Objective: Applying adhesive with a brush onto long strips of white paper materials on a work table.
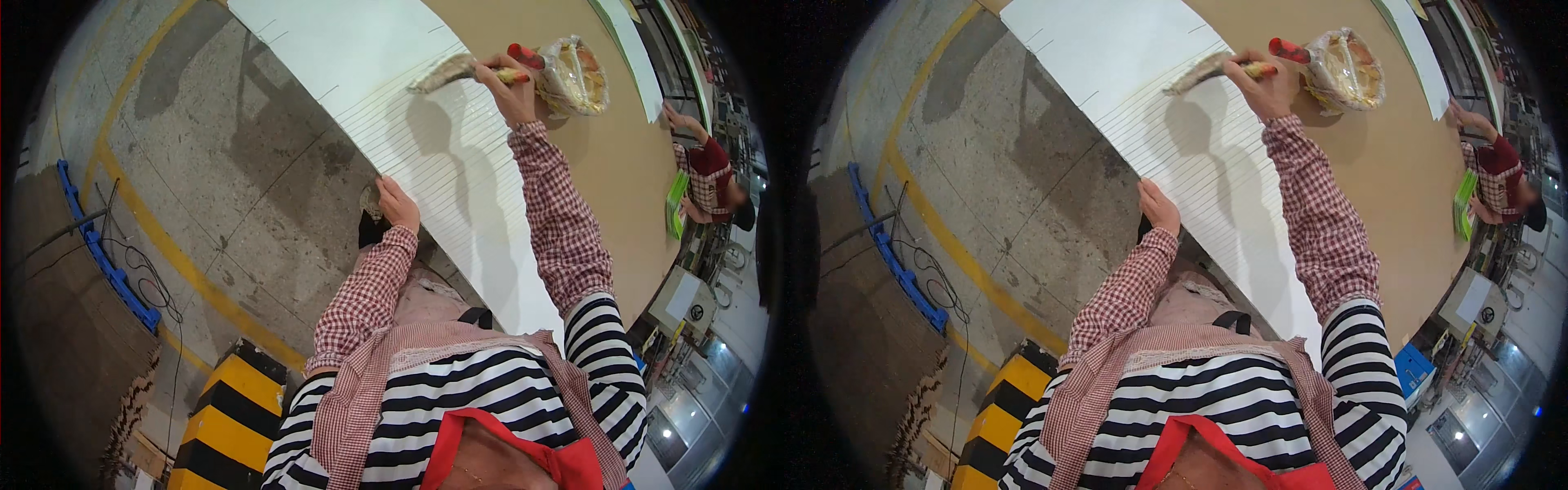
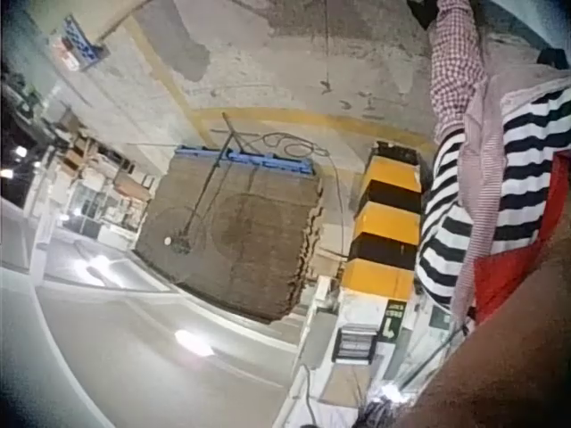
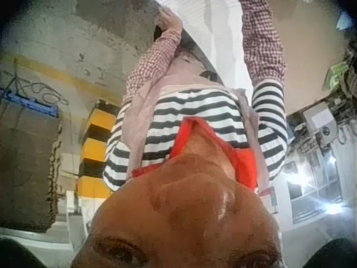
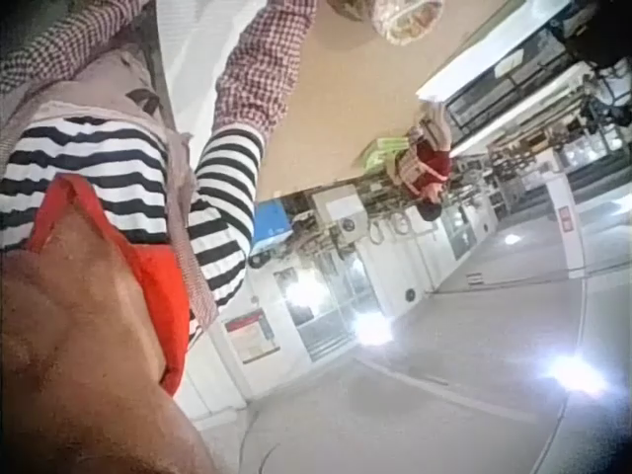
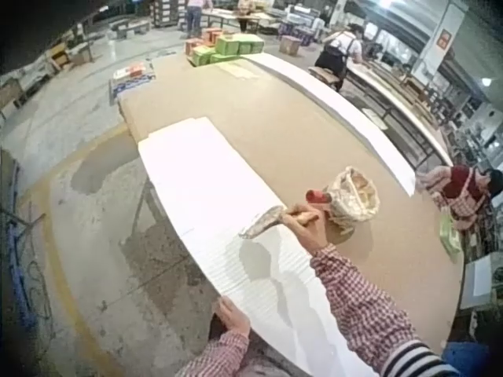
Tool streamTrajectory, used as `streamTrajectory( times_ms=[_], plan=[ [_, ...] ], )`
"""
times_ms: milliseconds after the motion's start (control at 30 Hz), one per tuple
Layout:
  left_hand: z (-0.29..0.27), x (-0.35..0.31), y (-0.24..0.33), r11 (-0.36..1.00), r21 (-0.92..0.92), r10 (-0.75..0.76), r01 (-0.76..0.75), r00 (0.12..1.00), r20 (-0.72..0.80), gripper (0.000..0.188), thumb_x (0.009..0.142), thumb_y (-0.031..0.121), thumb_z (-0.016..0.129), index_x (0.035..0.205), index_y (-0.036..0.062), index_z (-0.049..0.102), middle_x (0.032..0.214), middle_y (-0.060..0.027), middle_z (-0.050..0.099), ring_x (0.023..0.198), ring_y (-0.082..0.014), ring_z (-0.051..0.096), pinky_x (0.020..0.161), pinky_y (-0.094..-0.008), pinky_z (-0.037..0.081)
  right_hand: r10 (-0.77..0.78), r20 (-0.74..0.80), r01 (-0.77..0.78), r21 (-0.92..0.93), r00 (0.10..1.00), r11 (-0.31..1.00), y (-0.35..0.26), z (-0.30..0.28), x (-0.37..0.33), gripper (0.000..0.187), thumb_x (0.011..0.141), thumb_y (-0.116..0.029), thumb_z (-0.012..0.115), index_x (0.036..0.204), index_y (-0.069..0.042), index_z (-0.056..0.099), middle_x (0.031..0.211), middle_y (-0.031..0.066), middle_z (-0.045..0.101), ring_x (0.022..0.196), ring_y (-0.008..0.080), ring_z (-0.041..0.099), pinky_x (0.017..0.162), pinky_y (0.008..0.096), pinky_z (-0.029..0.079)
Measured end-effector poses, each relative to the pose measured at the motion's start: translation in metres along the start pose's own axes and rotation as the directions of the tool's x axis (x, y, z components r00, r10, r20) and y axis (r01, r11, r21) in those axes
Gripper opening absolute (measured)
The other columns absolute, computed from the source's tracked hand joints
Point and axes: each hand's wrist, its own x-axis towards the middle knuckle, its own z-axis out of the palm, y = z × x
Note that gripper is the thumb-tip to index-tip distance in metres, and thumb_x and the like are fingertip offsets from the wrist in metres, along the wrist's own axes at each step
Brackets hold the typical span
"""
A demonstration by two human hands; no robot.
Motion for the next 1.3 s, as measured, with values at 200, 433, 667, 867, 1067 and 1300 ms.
streamTrajectory(
  times_ms=[200,433,667,867,1067,1300],
  plan=[
    [-0.003,-0.003,-0.002,1.000,0.007,-0.002,0.002,0.999,-0.045,0.063,0.101,0.041,0.025,0.129,-0.0138,0.037,0.120,-0.0346,0.051,0.110,-0.0439,0.051,0.092,-0.0431,0.041,0.151,0.075,-0.141,-0.125,0.986,0.982,-0.005,-0.051,-0.071,0.016,0.079,-0.013,0.069,0.074,0.000,0.061,0.067,-0.0040,0.054,0.063,0.0037,0.048,0.055,0.0186,0.038],
    [-0.005,-0.006,0.004,0.999,0.021,-0.026,0.026,0.999,-0.019,0.065,0.100,0.042,0.025,0.131,-0.0141,0.036,0.121,-0.0350,0.050,0.113,-0.0449,0.049,0.094,-0.0427,0.040,0.046,0.003,-0.046,-0.044,0.999,0.998,-0.039,-0.005,-0.057,0.018,0.080,-0.013,0.068,0.073,0.001,0.059,0.066,-0.0025,0.055,0.062,0.0043,0.048,0.055,0.0204,0.039],
    [-0.002,-0.014,0.004,0.982,-0.078,-0.177,0.170,0.979,-0.099,0.070,0.098,0.051,0.026,0.136,-0.0076,0.033,0.133,-0.0308,0.043,0.126,-0.0421,0.039,0.104,-0.0399,0.033,-0.103,0.104,0.125,-0.231,0.989,0.965,-0.008,-0.012,-0.106,0.012,0.076,-0.006,0.067,0.072,0.001,0.058,0.068,0.0063,0.059,0.063,0.0128,0.055,0.060,0.0260,0.045],
    [0.000,-0.010,-0.042,1.000,0.025,-0.001,0.002,1.000,-0.024,0.060,0.099,0.049,0.026,0.115,-0.0048,0.049,0.109,-0.0325,0.054,0.100,-0.0472,0.051,0.083,-0.0486,0.040,-0.120,0.105,0.141,-0.222,0.987,0.965,-0.025,0.014,-0.107,0.012,0.075,-0.005,0.068,0.072,0.001,0.058,0.067,0.0062,0.058,0.063,0.0122,0.055,0.059,0.0259,0.044],
    [-0.005,-0.005,-0.034,0.997,0.056,-0.049,0.047,0.998,0.042,0.057,0.100,0.045,0.028,0.103,-0.0071,0.053,0.092,-0.0285,0.059,0.088,-0.0445,0.055,0.075,-0.0466,0.041,-0.304,0.087,0.314,-0.131,0.949,0.940,-0.009,0.043,-0.111,0.010,0.073,-0.003,0.069,0.076,0.000,0.060,0.071,0.0075,0.059,0.063,0.0154,0.058,0.058,0.0262,0.045],
    [-0.009,-0.006,-0.035,0.999,0.034,0.001,0.001,0.998,-0.066,0.059,0.100,0.044,0.029,0.093,-0.0080,0.055,0.082,-0.0270,0.058,0.078,-0.0421,0.055,0.070,-0.0465,0.042,-0.246,0.292,0.323,-0.253,0.924,0.912,-0.022,0.004,-0.186,0.010,0.070,0.001,0.068,0.073,-0.001,0.059,0.073,0.0094,0.060,0.063,0.0182,0.061,0.057,0.0271,0.048]
  ],
)
